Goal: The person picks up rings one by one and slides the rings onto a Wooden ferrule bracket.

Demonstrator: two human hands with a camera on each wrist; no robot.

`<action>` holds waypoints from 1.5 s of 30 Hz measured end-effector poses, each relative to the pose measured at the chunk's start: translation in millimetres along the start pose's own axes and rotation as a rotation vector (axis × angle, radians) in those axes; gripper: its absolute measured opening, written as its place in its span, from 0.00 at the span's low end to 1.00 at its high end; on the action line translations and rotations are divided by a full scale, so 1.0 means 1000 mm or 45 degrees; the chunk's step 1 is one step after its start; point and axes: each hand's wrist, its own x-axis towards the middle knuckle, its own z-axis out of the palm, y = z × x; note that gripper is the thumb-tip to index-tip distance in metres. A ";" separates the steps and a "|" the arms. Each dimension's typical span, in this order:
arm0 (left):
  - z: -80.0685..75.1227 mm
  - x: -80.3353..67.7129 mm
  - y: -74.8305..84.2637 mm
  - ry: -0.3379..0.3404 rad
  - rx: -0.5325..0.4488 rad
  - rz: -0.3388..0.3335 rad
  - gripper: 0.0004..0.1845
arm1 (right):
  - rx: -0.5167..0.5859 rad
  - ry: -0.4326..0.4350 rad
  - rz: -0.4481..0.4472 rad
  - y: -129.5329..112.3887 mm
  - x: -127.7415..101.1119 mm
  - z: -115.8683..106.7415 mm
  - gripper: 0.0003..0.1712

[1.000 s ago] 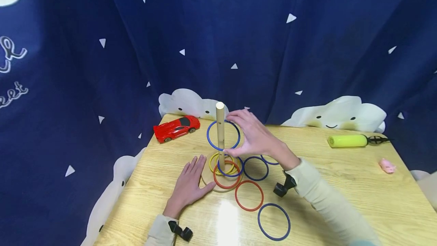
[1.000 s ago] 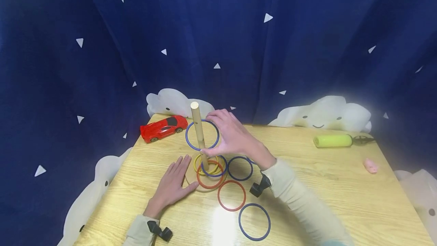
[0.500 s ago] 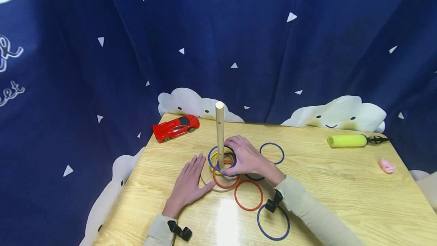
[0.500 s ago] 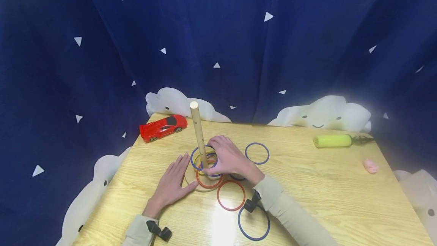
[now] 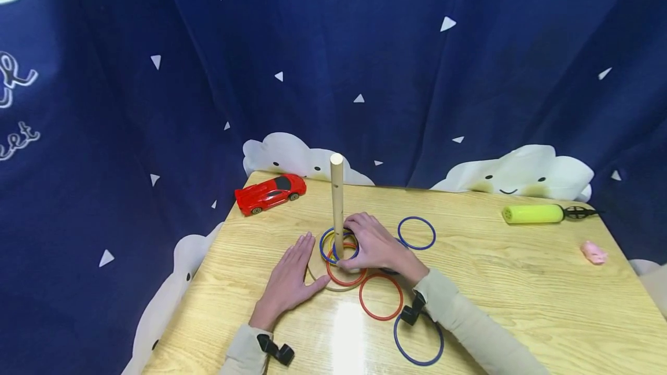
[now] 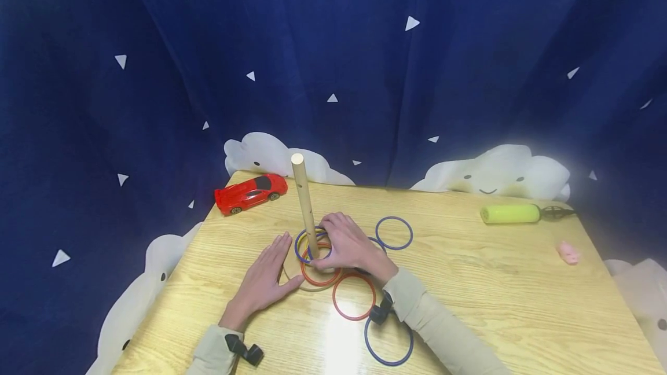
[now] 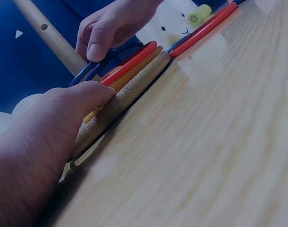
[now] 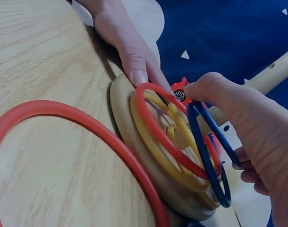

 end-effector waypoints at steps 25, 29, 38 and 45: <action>-0.004 0.005 -0.001 -0.020 0.003 -0.008 0.57 | 0.120 0.127 0.195 0.037 -0.057 -0.026 0.53; -0.004 0.004 0.000 -0.003 -0.007 0.000 0.57 | 0.135 0.157 0.214 0.047 -0.071 -0.030 0.51; -0.001 -0.002 0.000 0.021 -0.033 0.014 0.57 | 0.135 0.227 0.310 0.079 -0.105 -0.031 0.48; 0.001 -0.001 -0.001 0.015 -0.033 0.010 0.57 | 0.115 0.289 0.353 0.104 -0.122 -0.034 0.47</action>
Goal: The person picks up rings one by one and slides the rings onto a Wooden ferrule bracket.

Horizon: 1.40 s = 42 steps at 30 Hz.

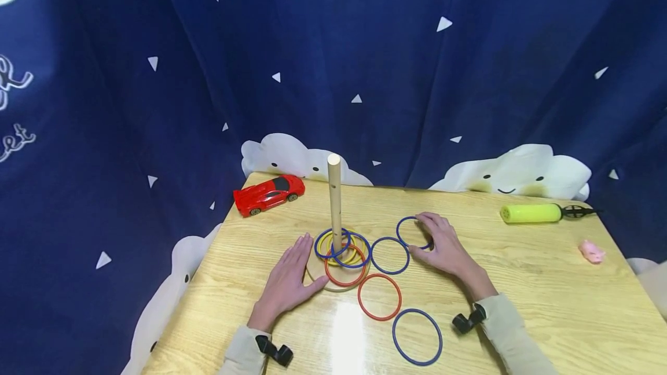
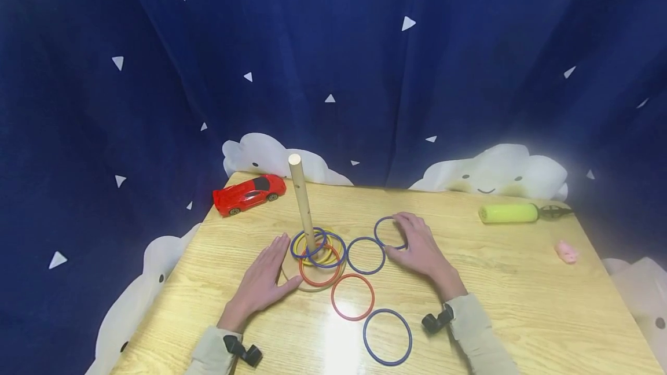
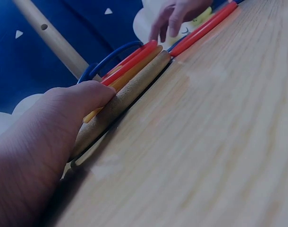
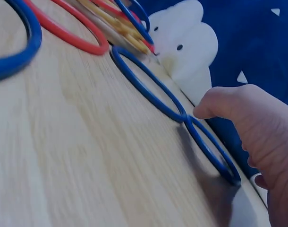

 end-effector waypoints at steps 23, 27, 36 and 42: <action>-0.002 0.001 0.003 0.014 -0.008 0.012 0.57 | -0.078 0.008 0.190 0.030 0.002 0.009 0.56; -0.002 -0.001 0.002 0.045 -0.014 0.020 0.57 | -0.085 0.015 0.204 0.027 0.001 0.011 0.57; 0.000 -0.003 0.004 0.040 -0.020 0.006 0.57 | -0.045 0.065 0.199 0.025 -0.004 0.012 0.53; -0.002 -0.002 0.004 0.035 -0.026 -0.003 0.57 | -0.065 0.116 0.182 0.026 -0.004 0.013 0.50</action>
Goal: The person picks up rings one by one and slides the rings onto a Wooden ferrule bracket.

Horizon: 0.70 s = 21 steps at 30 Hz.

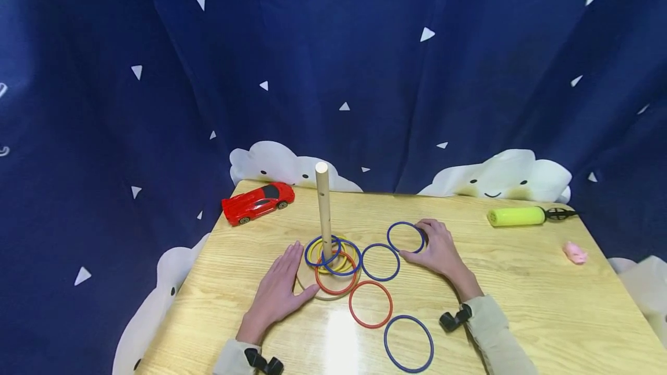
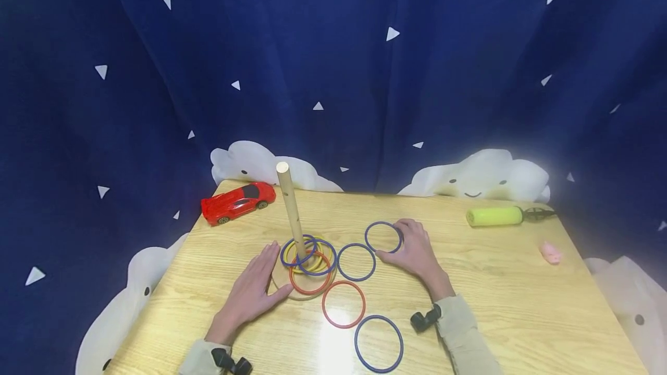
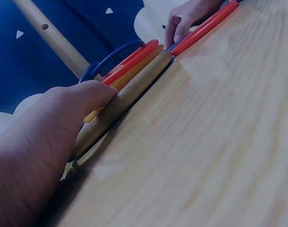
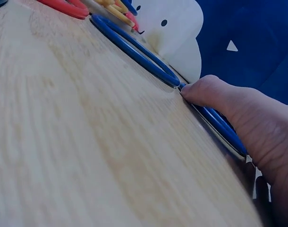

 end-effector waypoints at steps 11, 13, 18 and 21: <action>0.004 0.004 0.002 0.006 -0.005 0.036 0.57 | 0.005 0.064 0.012 -0.001 -0.007 -0.010 0.48; 0.004 0.005 0.001 -0.001 0.000 0.035 0.57 | 0.016 0.069 0.016 -0.001 -0.006 -0.012 0.48; 0.002 0.003 -0.001 0.006 -0.004 0.019 0.57 | 0.051 0.067 -0.005 -0.004 -0.003 -0.019 0.50; 0.002 0.001 -0.002 0.024 0.000 0.028 0.57 | 0.051 0.084 -0.054 -0.008 -0.004 -0.026 0.50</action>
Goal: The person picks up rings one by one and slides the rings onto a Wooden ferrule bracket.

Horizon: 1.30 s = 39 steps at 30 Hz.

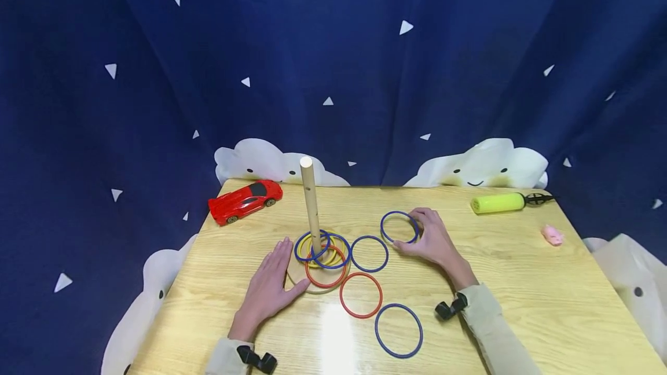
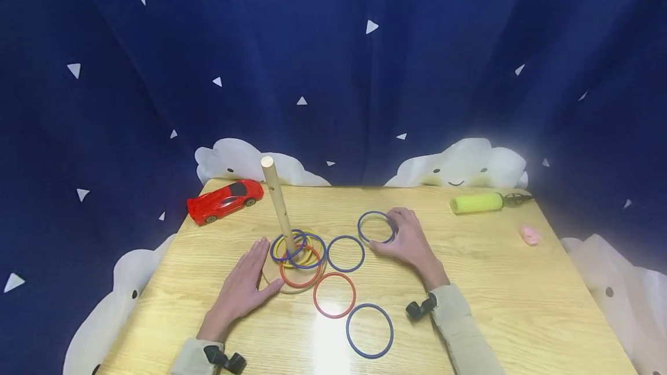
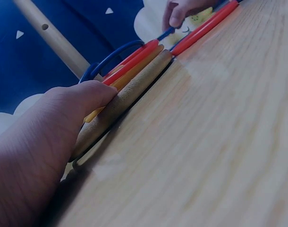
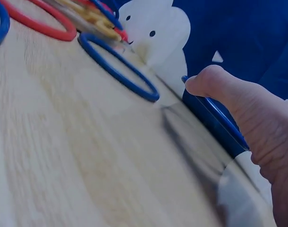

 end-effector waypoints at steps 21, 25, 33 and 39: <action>-0.002 0.001 0.000 0.002 -0.027 0.000 0.57 | 0.073 0.066 -0.210 -0.053 0.048 -0.045 0.46; -0.002 -0.002 0.000 0.018 -0.025 0.007 0.57 | 0.119 0.063 -0.239 -0.070 0.056 -0.056 0.47; -0.002 -0.001 0.001 -0.006 -0.025 -0.002 0.57 | 0.205 0.144 -0.389 -0.110 0.086 -0.084 0.48; -0.002 -0.001 0.001 0.004 -0.018 0.005 0.57 | 0.246 0.215 -0.528 -0.135 0.111 -0.100 0.49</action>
